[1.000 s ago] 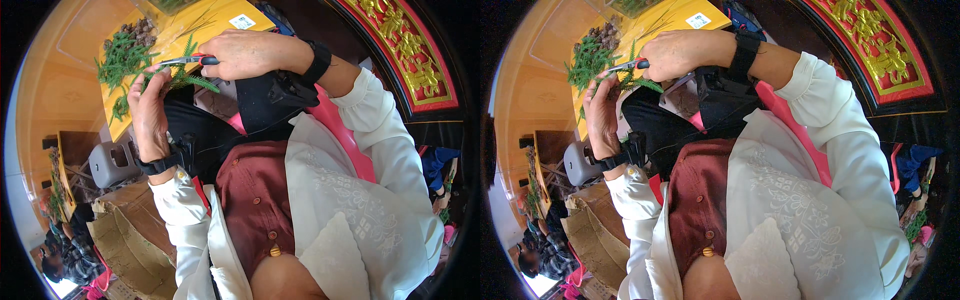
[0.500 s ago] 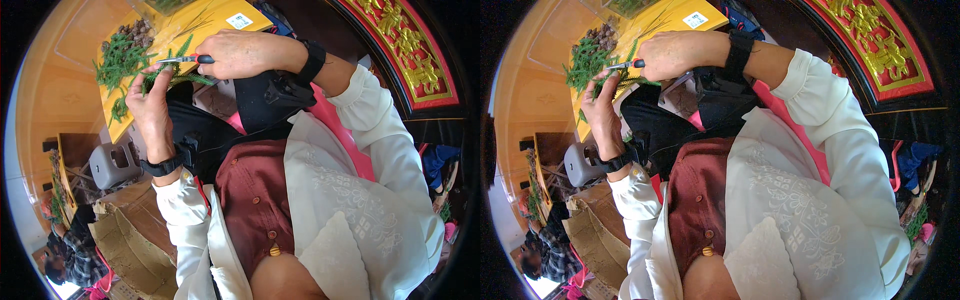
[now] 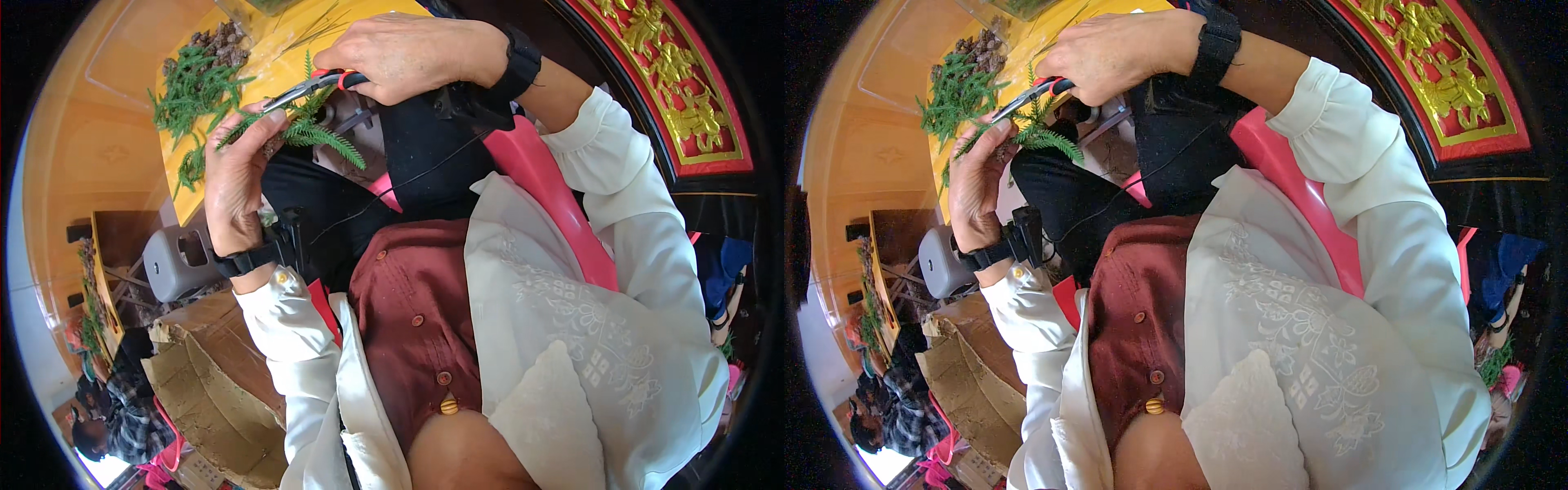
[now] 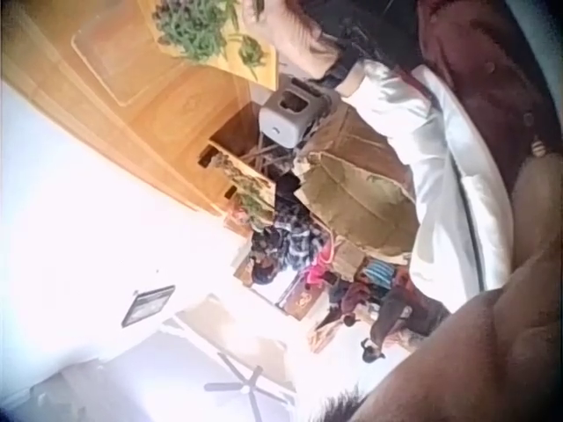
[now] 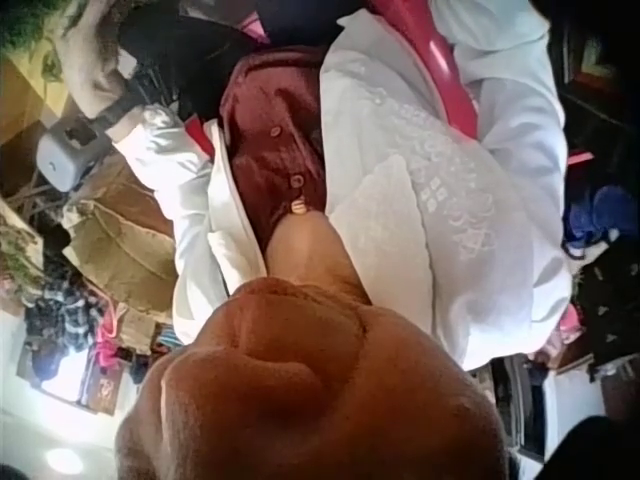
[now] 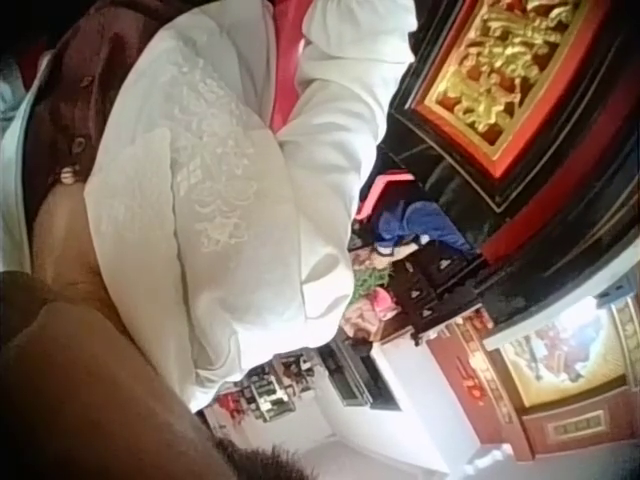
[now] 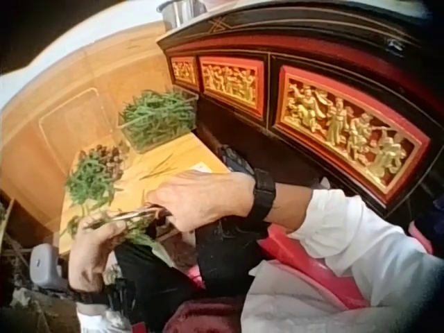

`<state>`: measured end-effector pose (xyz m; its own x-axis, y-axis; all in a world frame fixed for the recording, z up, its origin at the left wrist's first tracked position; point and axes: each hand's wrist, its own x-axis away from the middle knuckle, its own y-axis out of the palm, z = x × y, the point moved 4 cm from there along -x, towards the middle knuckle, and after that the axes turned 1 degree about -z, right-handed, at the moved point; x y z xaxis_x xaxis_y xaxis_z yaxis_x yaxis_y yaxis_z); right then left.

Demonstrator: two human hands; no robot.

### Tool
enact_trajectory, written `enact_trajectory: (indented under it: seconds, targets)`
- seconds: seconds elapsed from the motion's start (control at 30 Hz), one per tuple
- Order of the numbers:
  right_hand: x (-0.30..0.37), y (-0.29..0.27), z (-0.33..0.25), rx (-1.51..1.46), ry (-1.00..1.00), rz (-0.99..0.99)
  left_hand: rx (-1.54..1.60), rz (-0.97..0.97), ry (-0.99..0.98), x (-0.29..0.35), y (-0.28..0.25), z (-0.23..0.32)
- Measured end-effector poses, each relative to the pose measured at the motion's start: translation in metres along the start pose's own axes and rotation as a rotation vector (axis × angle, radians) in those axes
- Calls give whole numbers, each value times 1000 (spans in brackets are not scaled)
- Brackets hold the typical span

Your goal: Trimming green plant branches using a pair of pliers and sorting them.

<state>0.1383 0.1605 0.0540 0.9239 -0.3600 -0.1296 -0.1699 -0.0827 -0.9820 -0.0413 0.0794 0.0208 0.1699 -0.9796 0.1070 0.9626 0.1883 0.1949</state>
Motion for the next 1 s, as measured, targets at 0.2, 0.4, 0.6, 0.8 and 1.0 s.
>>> enact_trajectory:
  seconds: [0.2, 0.4, 0.6, 0.8, 1.0]
  targets:
    - [9, -31, -17, -214, -1, 22, 28, -71, -65, -2, -8, -9]
    - [2, -11, -14, 9, 48, 104, 71, -76, -57, -4, -9, -9]
    - [-1, -2, -8, -168, 143, 12, 57, 15, 21, 0, 0, -1]
    - [2, 3, -10, -184, 217, 11, -29, 141, 116, -2, 4, 2]
    - [0, 4, -12, -222, 286, -26, -207, 207, 326, -1, 16, 4]
